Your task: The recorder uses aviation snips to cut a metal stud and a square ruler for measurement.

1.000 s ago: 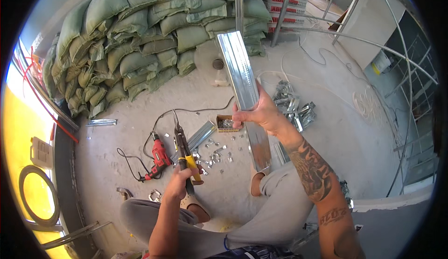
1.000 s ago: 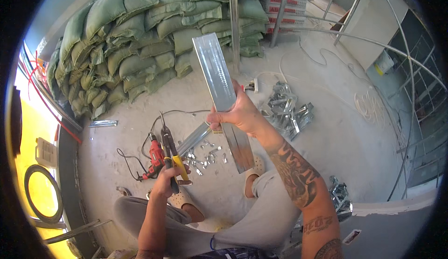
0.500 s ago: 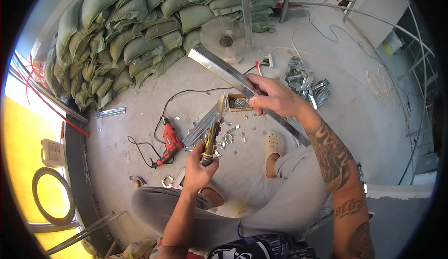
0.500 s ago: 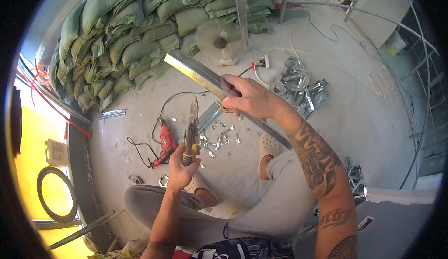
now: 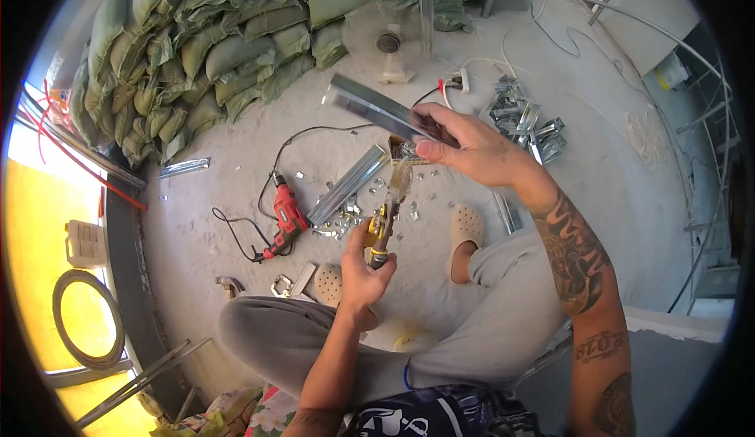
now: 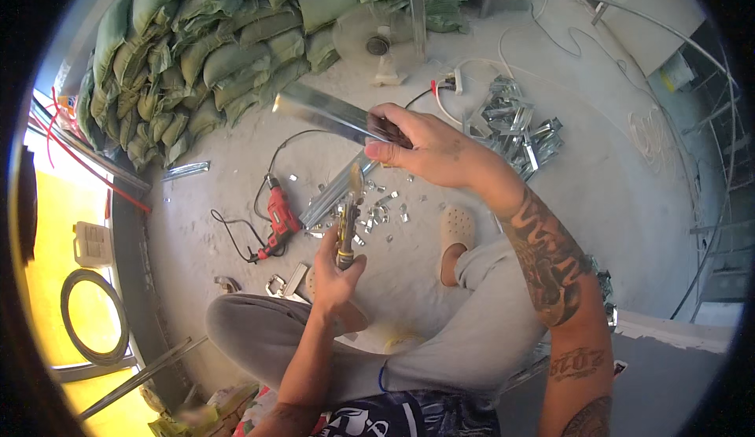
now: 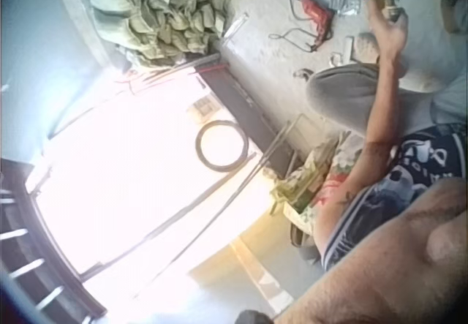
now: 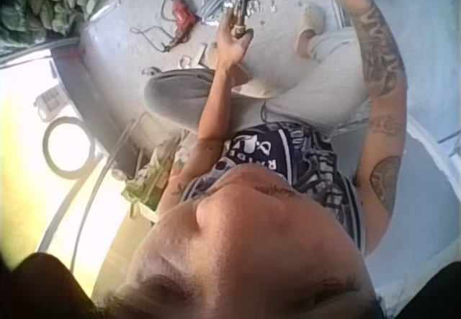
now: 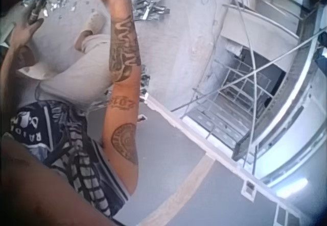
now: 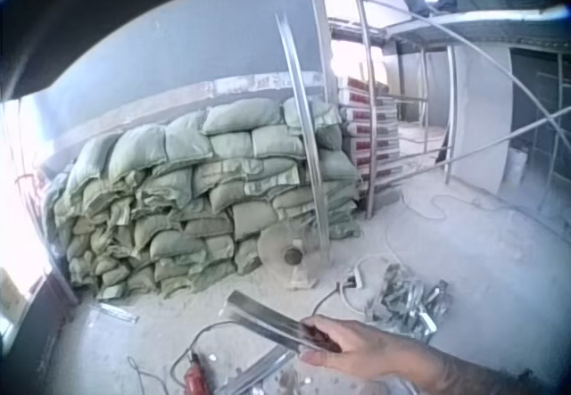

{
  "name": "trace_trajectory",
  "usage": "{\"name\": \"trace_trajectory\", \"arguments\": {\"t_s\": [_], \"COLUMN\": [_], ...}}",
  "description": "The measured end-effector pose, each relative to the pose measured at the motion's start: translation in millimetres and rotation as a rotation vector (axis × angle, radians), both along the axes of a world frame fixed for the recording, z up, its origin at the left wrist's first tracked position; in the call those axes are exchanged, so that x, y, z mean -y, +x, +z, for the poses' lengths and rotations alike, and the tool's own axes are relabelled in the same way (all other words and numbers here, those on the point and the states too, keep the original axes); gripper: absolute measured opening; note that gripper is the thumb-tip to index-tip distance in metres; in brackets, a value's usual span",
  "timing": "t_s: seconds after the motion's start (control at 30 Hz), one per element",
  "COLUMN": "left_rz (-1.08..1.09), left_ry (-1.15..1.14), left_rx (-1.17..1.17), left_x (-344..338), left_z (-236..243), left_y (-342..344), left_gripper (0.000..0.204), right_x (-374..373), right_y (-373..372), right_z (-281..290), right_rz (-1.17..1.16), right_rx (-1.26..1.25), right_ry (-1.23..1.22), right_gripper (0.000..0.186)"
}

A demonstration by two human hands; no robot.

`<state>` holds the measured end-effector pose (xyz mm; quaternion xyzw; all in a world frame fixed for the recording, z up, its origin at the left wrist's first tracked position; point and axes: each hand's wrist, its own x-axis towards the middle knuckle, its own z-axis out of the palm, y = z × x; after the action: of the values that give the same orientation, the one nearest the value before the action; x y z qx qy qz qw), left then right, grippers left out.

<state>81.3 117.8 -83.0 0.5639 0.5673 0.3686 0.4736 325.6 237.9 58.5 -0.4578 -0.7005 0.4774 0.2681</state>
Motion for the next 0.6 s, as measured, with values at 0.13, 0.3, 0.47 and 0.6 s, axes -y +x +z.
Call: {"name": "trace_trajectory", "arguments": {"t_s": [0.13, 0.3, 0.47, 0.6], "left_rz": [0.016, -0.018, -0.051, -0.095], "left_ry": [0.009, 0.056, -0.036, -0.091], "left_rx": [0.049, 0.01, 0.085, 0.121], "left_x": [1.3, 1.2, 1.8, 3.5], "left_z": [-6.5, -6.3, 3.8, 1.5], "left_y": [-2.0, 1.2, 3.4, 3.2], "left_gripper": [0.071, 0.072, 0.072, 0.073], "right_x": [3.6, 11.8, 17.9, 21.0], "right_y": [4.9, -2.1, -5.0, -4.4], "right_z": [-3.9, 13.2, 19.8, 21.4], "right_rz": [0.012, -0.002, -0.01, 0.002], "right_rx": [0.182, 0.408, 0.446, 0.477], "right_ry": [0.372, 0.397, 0.381, 0.341], "right_gripper": [0.056, 0.047, 0.044, 0.047]}}
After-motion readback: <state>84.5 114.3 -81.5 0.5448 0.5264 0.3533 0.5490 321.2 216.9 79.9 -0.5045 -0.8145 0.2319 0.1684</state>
